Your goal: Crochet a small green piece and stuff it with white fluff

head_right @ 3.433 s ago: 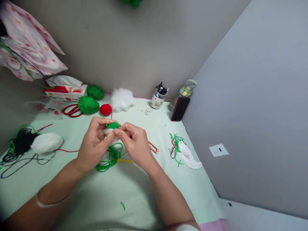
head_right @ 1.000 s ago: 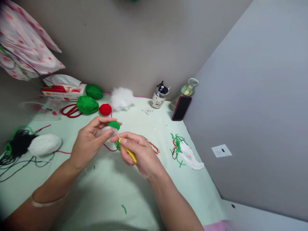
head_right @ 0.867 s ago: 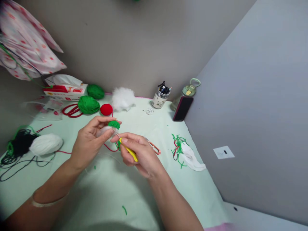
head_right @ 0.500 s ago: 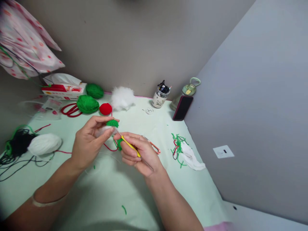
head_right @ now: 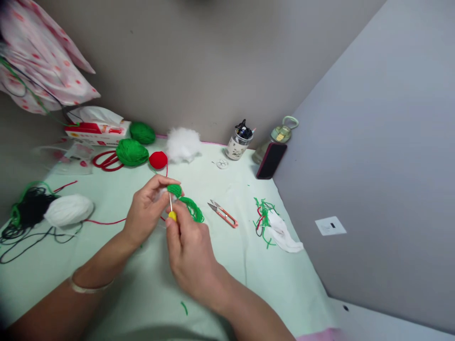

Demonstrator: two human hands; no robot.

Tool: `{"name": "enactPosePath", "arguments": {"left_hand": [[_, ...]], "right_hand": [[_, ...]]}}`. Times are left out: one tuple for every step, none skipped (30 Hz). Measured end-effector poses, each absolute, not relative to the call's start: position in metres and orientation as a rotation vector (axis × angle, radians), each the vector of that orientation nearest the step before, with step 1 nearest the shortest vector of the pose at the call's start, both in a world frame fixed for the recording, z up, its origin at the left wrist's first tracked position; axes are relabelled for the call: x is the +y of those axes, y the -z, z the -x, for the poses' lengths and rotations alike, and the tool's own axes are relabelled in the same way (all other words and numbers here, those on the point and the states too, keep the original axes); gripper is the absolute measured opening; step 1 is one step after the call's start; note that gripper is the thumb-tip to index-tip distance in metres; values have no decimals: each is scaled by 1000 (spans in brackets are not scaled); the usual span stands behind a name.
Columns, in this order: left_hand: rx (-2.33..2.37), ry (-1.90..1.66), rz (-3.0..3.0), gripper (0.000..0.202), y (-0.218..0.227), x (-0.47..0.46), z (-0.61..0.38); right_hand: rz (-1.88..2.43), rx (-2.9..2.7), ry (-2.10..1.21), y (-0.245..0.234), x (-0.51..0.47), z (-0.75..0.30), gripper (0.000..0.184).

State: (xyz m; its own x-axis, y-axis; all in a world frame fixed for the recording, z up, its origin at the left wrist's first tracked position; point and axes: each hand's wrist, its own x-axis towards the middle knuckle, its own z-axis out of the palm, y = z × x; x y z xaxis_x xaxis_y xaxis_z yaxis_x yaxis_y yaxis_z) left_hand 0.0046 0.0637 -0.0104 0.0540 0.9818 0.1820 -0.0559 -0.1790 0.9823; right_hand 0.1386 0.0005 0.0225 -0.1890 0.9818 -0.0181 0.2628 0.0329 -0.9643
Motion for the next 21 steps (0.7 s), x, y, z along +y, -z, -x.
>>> {"name": "enactPosePath", "arguments": {"left_hand": [[1023, -1334, -1312, 12, 10, 63, -4], [1007, -1351, -1292, 12, 9, 62, -3], [988, -1369, -1274, 12, 9, 62, -2], [969, -1386, -1258, 13, 9, 62, -1], [952, -1399, -1238, 14, 9, 62, 0], [944, -1403, -1210, 16, 10, 63, 0], [942, -1402, -1171, 17, 11, 65, 1], [948, -1396, -1119, 17, 12, 67, 1], [955, -1389, -1058, 16, 13, 70, 2], [955, -1380, -992, 14, 14, 72, 2], [939, -1369, -938, 13, 14, 73, 3], [912, -1354, -899, 12, 13, 74, 3], [875, -1333, -873, 11, 11, 74, 3], [839, -1306, -860, 11, 10, 73, 3], [808, -1273, -863, 11, 8, 72, 3], [785, -1242, -878, 10, 6, 70, 3], [773, -1217, -907, 9, 4, 69, 3], [774, -1199, -947, 9, 4, 67, 2], [782, -1190, -993, 9, 3, 65, 1], [792, -1184, -1037, 10, 4, 64, 0], [802, -1178, -1073, 10, 4, 62, 0]], "right_hand": [[1245, -1484, -1296, -23, 4, -140, 26], [1168, -1381, -1427, -24, 8, -142, 26], [1074, -1252, -1584, -24, 13, -144, 25], [965, -1110, -1751, -24, 17, -146, 25], [858, -986, -1917, -24, 20, -148, 24], [744, -894, -2073, -23, 21, -149, 24], [622, -845, -2218, -22, 21, -149, 26], [505, -846, -2361, -21, 19, -149, 27], [390, -887, -2475, -20, 17, -148, 30], [312, -953, -2536, -20, 14, -148, 32], [296, -1034, -2541, -21, 12, -149, 30], [329, -1085, -2456, -22, 11, -151, 27], [412, -1120, -2322, -23, 11, -153, 24], [522, -1138, -2150, -25, 13, -157, 20], [643, -1143, -1953, -27, 16, -161, 17], [763, -1159, -1752, -28, 20, -165, 14], [872, -1180, -1560, -29, 24, -168, 13], [963, -1212, -1391, -29, 27, -171, 15], [1032, -1254, -1261, -29, 30, -172, 20], [1085, -1300, -1174, -27, 32, -172, 26], [1125, -1346, -1123, -26, 33, -171, 30]]}}
